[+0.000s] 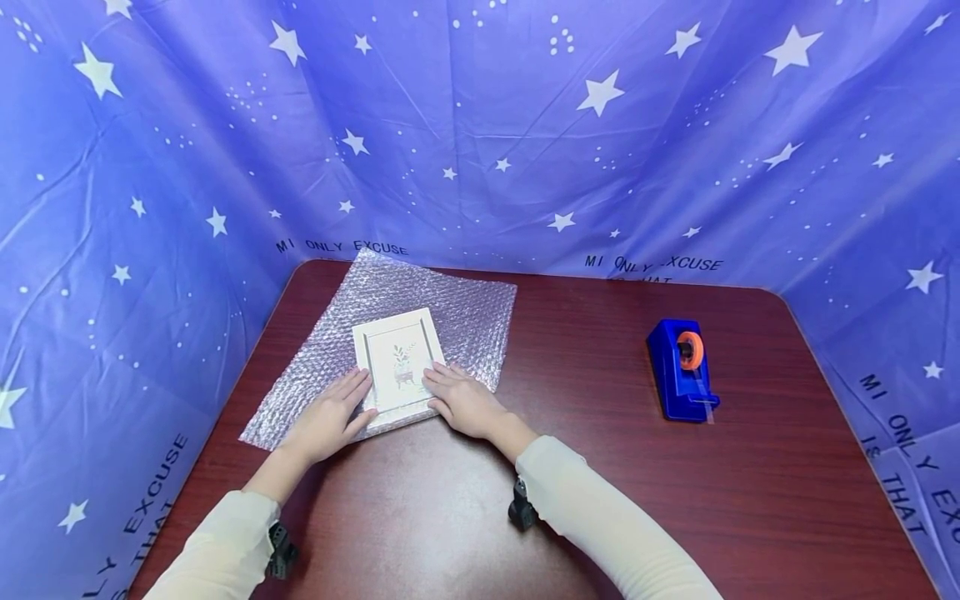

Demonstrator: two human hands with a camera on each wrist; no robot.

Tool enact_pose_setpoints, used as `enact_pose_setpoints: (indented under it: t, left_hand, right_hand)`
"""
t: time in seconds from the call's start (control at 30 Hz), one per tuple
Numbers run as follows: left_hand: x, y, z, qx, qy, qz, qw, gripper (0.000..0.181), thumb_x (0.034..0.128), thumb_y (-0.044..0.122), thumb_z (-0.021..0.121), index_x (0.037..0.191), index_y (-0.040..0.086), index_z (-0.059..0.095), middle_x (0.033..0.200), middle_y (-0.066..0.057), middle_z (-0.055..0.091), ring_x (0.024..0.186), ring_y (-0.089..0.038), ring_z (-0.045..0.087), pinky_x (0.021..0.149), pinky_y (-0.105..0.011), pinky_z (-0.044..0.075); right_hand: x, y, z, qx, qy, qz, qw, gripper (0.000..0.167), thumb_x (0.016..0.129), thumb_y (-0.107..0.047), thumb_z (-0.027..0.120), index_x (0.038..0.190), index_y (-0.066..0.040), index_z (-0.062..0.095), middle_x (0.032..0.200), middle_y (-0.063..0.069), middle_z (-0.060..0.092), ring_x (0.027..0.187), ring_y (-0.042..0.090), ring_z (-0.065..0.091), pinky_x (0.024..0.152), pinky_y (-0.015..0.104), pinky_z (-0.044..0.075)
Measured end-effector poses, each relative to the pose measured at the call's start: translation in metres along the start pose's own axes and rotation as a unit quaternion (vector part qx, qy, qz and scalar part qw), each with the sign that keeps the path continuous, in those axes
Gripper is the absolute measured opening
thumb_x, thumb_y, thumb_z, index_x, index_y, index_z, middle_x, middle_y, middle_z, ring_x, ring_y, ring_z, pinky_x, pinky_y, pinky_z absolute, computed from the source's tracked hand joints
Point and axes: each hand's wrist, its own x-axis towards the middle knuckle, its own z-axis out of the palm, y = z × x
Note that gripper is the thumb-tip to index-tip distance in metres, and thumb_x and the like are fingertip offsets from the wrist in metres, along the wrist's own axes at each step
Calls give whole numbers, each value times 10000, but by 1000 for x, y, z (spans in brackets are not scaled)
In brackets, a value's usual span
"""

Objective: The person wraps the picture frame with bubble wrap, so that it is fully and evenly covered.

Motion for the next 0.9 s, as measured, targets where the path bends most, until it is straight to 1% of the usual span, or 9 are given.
enact_pose_setpoints:
  t: [0.13,0.27,0.4,0.47,0.6,0.73,0.8,0.83,0.9]
  left_hand:
    - [-1,-1,0,72,0,10,10000,610,950,357,562,1404,-34,448,1470,-201,458,1388,-372,410,1158,-507,332]
    - [-1,0,0,13,26,2,10000,608,949,351,566,1404,-35,449,1469,-201,459,1388,-371,409,1156,-508,334]
    - [0,0,-1,-220,104,-36,9997,603,930,326,602,1387,-44,468,1451,-220,472,1371,-387,425,1143,-519,346]
    - [4,1,-1,-364,210,-1,9991,584,912,300,629,1358,-53,499,1420,-236,501,1339,-404,458,1120,-533,369]
    - [14,-2,-4,-521,497,-5,9974,510,903,277,630,1295,-42,564,1331,-232,582,1246,-417,540,1064,-543,418]
    - [32,-14,-12,-666,723,-34,9951,430,920,232,602,1242,-53,590,1264,-246,621,1189,-431,573,1049,-552,427]
    - [43,-24,-18,-749,763,-174,9941,416,927,209,591,1237,-69,585,1262,-271,611,1193,-450,562,1061,-559,414]
    - [49,-29,-22,-777,744,-313,9937,419,933,203,581,1246,-74,576,1270,-283,600,1202,-459,549,1070,-562,403]
    - [59,-39,-30,-811,660,-683,9922,437,948,209,555,1274,-81,550,1294,-305,569,1225,-476,517,1081,-569,383]
  right_hand:
    - [0,1,2,-18,-27,-14,10000,481,1010,-293,449,1431,-60,446,1516,73,423,1453,235,339,1220,420,242]
    - [-1,2,4,-19,-8,-32,10000,487,1016,-298,433,1445,-67,426,1522,77,415,1459,237,329,1220,422,244]
    - [0,3,4,-19,-31,-58,10000,484,1017,-293,432,1444,-65,427,1519,76,419,1457,236,331,1219,424,246]
    - [-1,4,2,-26,-47,-38,10000,480,1015,-291,438,1436,-60,439,1512,76,430,1453,237,340,1218,425,249]
    - [-2,5,-1,-108,-125,8,9999,470,1012,-285,447,1422,-56,460,1498,74,451,1448,237,351,1215,424,256]
    - [0,2,-4,-158,-269,61,9995,465,1014,-287,440,1421,-64,463,1500,62,450,1452,226,344,1220,417,246]
    - [1,-1,-6,-151,-307,55,9994,460,1014,-283,442,1416,-61,470,1497,64,455,1449,229,349,1220,418,245]
    - [1,-3,-7,-161,-344,64,9993,461,1014,-283,441,1417,-62,468,1499,62,451,1451,227,346,1222,417,241]
    - [2,-6,-7,-210,-404,67,9989,460,1016,-281,438,1421,-64,463,1503,57,445,1454,222,339,1224,413,237]
